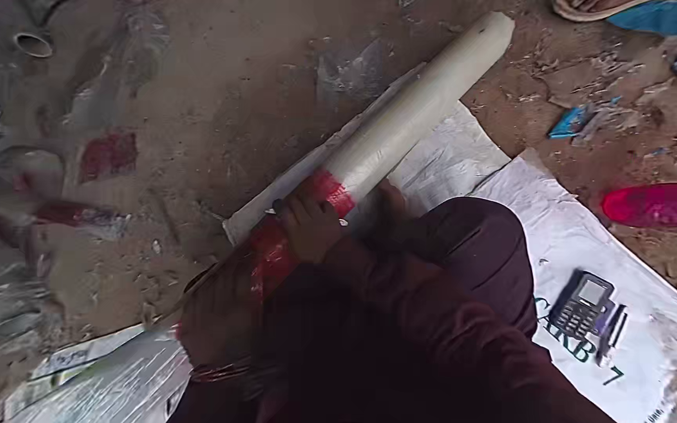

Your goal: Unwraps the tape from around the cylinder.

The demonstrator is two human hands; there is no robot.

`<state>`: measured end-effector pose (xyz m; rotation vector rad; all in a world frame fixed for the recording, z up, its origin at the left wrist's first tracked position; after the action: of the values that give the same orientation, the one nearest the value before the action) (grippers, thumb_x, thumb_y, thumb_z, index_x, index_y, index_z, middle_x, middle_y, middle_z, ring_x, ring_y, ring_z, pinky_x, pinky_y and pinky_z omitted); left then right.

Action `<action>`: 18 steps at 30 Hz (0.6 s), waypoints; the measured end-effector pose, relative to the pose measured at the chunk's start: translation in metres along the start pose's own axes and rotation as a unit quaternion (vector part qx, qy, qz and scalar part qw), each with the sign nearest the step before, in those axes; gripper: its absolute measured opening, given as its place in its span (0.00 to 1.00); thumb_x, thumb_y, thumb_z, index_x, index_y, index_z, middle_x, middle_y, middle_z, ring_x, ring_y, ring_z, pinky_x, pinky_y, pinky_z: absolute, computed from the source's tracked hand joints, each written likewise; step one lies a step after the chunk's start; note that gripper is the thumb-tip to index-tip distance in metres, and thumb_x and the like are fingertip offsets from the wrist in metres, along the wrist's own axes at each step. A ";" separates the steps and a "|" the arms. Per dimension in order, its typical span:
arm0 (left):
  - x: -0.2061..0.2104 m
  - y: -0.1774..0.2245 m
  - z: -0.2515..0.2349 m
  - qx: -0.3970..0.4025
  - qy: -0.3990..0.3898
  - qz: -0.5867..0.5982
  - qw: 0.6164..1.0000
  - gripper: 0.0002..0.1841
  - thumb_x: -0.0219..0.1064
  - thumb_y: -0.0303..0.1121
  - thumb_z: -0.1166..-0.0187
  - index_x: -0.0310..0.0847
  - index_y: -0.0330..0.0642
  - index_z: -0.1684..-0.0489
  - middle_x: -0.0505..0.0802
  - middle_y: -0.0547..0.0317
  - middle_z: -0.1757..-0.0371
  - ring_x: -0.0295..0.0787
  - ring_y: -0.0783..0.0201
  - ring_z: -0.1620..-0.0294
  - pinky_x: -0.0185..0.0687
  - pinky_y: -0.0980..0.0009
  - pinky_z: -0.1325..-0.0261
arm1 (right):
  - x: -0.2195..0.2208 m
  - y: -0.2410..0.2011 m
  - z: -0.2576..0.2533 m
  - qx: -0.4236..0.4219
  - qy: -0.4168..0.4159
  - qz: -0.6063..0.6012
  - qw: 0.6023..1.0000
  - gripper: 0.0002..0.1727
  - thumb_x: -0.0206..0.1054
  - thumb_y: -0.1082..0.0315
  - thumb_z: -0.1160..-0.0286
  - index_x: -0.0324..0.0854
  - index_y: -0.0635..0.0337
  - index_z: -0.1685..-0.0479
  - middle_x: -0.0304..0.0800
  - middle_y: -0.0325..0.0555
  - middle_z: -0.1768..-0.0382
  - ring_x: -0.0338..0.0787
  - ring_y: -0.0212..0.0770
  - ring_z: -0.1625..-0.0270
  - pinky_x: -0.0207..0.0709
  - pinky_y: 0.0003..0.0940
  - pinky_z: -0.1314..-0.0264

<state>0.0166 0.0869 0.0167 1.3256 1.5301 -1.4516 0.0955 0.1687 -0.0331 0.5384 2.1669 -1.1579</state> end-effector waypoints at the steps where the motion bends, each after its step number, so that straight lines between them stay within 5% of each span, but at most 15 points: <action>1: 0.001 -0.005 0.010 0.000 0.034 -0.030 0.999 0.19 0.56 0.30 0.23 0.89 0.34 0.43 0.96 0.40 0.48 0.95 0.39 0.50 0.83 0.46 0.50 | -0.001 0.000 0.004 -0.021 0.071 0.032 0.997 0.16 0.67 0.71 0.33 0.88 0.62 0.46 0.96 0.55 0.54 0.95 0.56 0.50 0.81 0.51 0.59; 3: 0.008 -0.014 0.019 0.014 0.115 -0.063 0.991 0.16 0.58 0.34 0.25 0.91 0.40 0.50 0.97 0.48 0.55 0.93 0.47 0.55 0.80 0.53 0.52 | -0.001 0.000 0.009 -0.031 0.163 0.077 0.983 0.11 0.61 0.69 0.27 0.87 0.62 0.54 0.95 0.54 0.61 0.93 0.55 0.58 0.73 0.48 0.65; 6: 0.015 -0.022 0.017 0.010 0.165 -0.051 0.985 0.16 0.61 0.38 0.30 0.92 0.44 0.54 0.97 0.53 0.57 0.92 0.51 0.58 0.79 0.57 0.52 | -0.002 0.001 0.005 -0.021 0.172 0.085 0.981 0.11 0.57 0.71 0.21 0.87 0.62 0.54 0.95 0.53 0.62 0.94 0.55 0.59 0.74 0.47 0.69; 9: 0.018 -0.025 0.016 0.010 0.167 -0.027 0.985 0.17 0.63 0.39 0.31 0.91 0.44 0.51 0.97 0.52 0.56 0.92 0.51 0.58 0.78 0.56 0.51 | -0.016 0.000 -0.002 0.038 0.105 0.016 0.994 0.12 0.58 0.72 0.17 0.87 0.66 0.52 0.95 0.56 0.62 0.96 0.57 0.61 0.81 0.47 0.71; 12: 0.016 -0.024 0.016 0.019 0.178 -0.016 0.984 0.16 0.62 0.39 0.31 0.91 0.44 0.52 0.96 0.52 0.56 0.91 0.51 0.59 0.75 0.56 0.52 | -0.030 -0.009 0.008 0.099 0.001 -0.041 0.994 0.13 0.58 0.69 0.15 0.85 0.67 0.48 0.88 0.54 0.76 0.89 0.55 0.80 0.74 0.48 0.85; 15: 0.014 -0.024 0.018 0.029 0.184 -0.010 0.983 0.15 0.62 0.38 0.32 0.91 0.44 0.55 0.96 0.52 0.56 0.90 0.51 0.61 0.76 0.56 0.53 | -0.018 -0.018 0.034 0.134 -0.142 -0.066 0.979 0.10 0.60 0.70 0.17 0.83 0.67 0.50 0.86 0.54 0.79 0.90 0.59 0.77 0.78 0.51 0.79; 18: 0.011 -0.022 0.019 0.034 0.194 -0.003 0.980 0.13 0.60 0.33 0.29 0.91 0.43 0.56 0.96 0.52 0.56 0.90 0.52 0.60 0.75 0.57 0.51 | -0.005 -0.023 0.050 0.128 -0.145 -0.060 0.979 0.11 0.60 0.70 0.17 0.84 0.68 0.50 0.87 0.55 0.78 0.91 0.58 0.78 0.79 0.50 0.79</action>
<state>-0.0112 0.0735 0.0096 1.7252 1.7364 -1.3112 0.1019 0.1136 -0.0375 0.3244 1.8340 -1.4929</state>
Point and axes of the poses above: each hand's wrist, its own z-axis away from the middle knuckle, its own x-axis out of the palm, y = z × x, the point moved 9 cm from there along -z, towards the middle knuckle
